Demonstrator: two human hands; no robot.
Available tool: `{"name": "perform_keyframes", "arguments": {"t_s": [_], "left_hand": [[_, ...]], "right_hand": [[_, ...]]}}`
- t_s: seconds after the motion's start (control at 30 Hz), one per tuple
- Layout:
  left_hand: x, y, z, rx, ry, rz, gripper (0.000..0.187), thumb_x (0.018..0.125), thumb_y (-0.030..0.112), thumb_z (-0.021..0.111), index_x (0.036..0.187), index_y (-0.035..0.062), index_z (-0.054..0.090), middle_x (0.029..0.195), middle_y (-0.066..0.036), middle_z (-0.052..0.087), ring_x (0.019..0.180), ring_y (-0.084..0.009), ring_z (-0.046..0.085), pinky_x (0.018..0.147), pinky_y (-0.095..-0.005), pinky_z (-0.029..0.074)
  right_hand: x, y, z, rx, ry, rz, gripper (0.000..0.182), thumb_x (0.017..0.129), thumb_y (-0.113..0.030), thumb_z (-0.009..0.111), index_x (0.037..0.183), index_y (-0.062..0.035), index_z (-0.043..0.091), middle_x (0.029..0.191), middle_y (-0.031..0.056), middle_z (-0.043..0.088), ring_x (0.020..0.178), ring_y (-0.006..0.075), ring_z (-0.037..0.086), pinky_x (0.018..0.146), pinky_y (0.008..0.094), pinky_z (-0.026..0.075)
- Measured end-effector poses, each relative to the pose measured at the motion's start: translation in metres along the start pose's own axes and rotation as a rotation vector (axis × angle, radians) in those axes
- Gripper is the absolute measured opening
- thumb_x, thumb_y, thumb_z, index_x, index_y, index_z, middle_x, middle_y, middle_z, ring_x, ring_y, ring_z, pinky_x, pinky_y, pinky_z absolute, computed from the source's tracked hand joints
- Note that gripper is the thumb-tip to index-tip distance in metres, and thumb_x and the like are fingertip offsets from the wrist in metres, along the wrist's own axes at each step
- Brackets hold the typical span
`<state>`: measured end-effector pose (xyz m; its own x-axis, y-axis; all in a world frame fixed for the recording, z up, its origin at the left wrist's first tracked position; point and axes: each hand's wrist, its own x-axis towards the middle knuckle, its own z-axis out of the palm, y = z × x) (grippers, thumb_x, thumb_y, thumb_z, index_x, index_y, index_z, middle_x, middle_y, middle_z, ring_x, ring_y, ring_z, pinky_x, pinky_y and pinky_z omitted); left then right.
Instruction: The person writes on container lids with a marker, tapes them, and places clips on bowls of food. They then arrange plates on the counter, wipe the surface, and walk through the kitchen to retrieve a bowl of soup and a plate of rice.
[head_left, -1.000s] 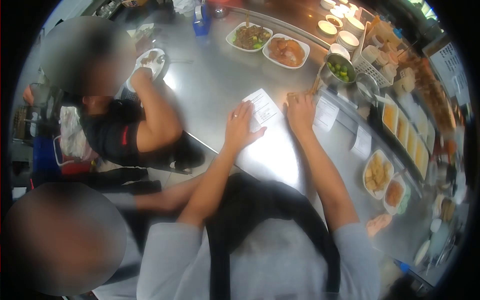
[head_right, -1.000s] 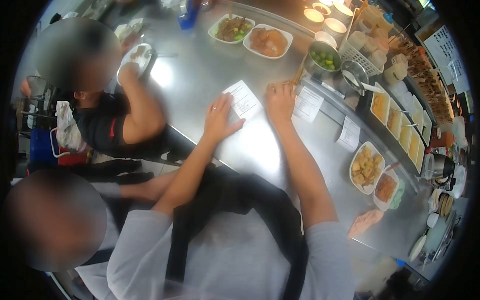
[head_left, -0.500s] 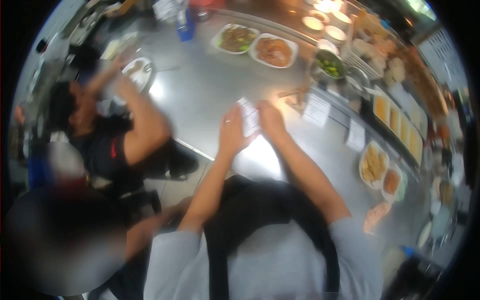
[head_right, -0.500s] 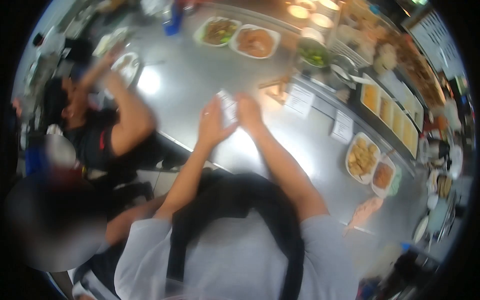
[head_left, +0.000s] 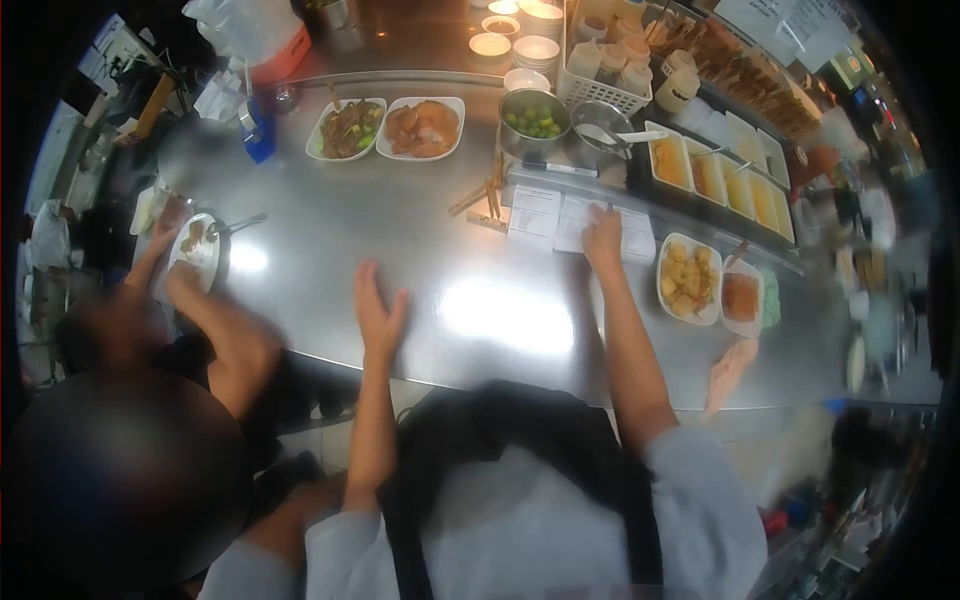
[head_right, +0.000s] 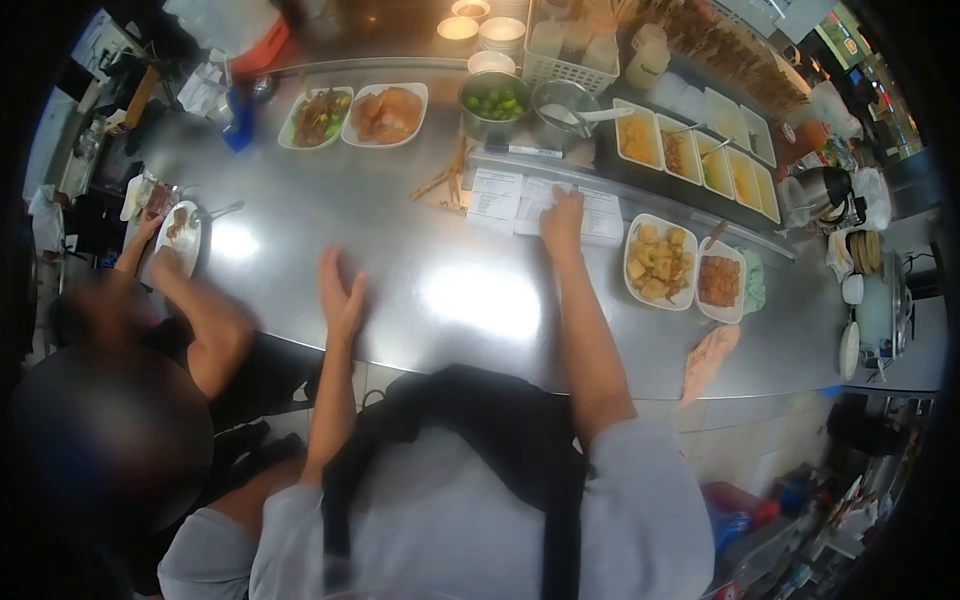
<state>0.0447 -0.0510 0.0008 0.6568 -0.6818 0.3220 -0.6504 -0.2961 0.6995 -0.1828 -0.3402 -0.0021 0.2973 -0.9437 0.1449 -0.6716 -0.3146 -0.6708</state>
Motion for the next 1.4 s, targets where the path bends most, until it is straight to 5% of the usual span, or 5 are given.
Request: {"name": "perform_keyframes", "arguments": {"t_s": [0.4,0.63,0.8,1.2,1.4], "left_hand": [[0.008,-0.009,0.0,-0.473,0.018,-0.299,0.05,0.083,0.023,0.054,0.124,-0.0023,0.04,0.13,-0.019,0.039,0.121,-0.0299,0.037,0.101,-0.039,0.026],[0.135,0.169,-0.106,-0.657,0.132,0.36,0.035,0.09,0.02,0.044,0.118,-0.0013,0.049,0.121,-0.013,0.049,0.114,-0.0216,0.044,0.098,-0.0336,0.03],[0.118,0.108,0.009,-0.026,-0.065,0.541,0.034,0.074,0.006,0.06,0.108,0.0055,0.058,0.114,-0.017,0.052,0.111,-0.0304,0.045,0.093,-0.0381,0.037],[0.083,0.061,0.1,-0.105,-0.099,0.192,0.037,0.073,0.015,0.065,0.106,0.0005,0.057,0.117,-0.023,0.047,0.106,-0.0395,0.045,0.09,-0.0433,0.038],[0.102,0.113,0.138,0.21,-0.339,0.842,0.036,0.082,0.019,0.054,0.115,0.0055,0.051,0.128,-0.014,0.043,0.121,-0.0335,0.036,0.1,-0.0472,0.027]], "right_hand": [[-0.006,-0.01,0.014,-0.507,0.058,-0.29,0.036,0.074,-0.004,0.052,0.109,0.0016,0.057,0.119,0.0198,0.044,0.094,0.0296,0.047,0.078,0.0437,0.037],[-0.029,-0.019,0.022,-0.436,0.248,-0.33,0.043,0.069,0.002,0.05,0.112,0.0036,0.051,0.114,0.0202,0.049,0.109,0.0322,0.044,0.091,0.047,0.032],[-0.046,-0.015,-0.035,-0.303,0.142,-0.284,0.043,0.068,0.003,0.049,0.111,0.0052,0.05,0.114,0.0219,0.048,0.109,0.0361,0.043,0.093,0.0469,0.031],[-0.027,0.016,-0.024,-0.53,0.025,-0.12,0.038,0.079,-0.009,0.046,0.114,0.005,0.049,0.124,0.0206,0.045,0.117,0.0334,0.039,0.098,0.0483,0.028],[-0.028,0.013,-0.02,-0.492,0.128,-0.125,0.039,0.082,-0.016,0.046,0.117,0.0011,0.048,0.125,0.0161,0.046,0.118,0.0302,0.039,0.097,0.0522,0.026]]}}
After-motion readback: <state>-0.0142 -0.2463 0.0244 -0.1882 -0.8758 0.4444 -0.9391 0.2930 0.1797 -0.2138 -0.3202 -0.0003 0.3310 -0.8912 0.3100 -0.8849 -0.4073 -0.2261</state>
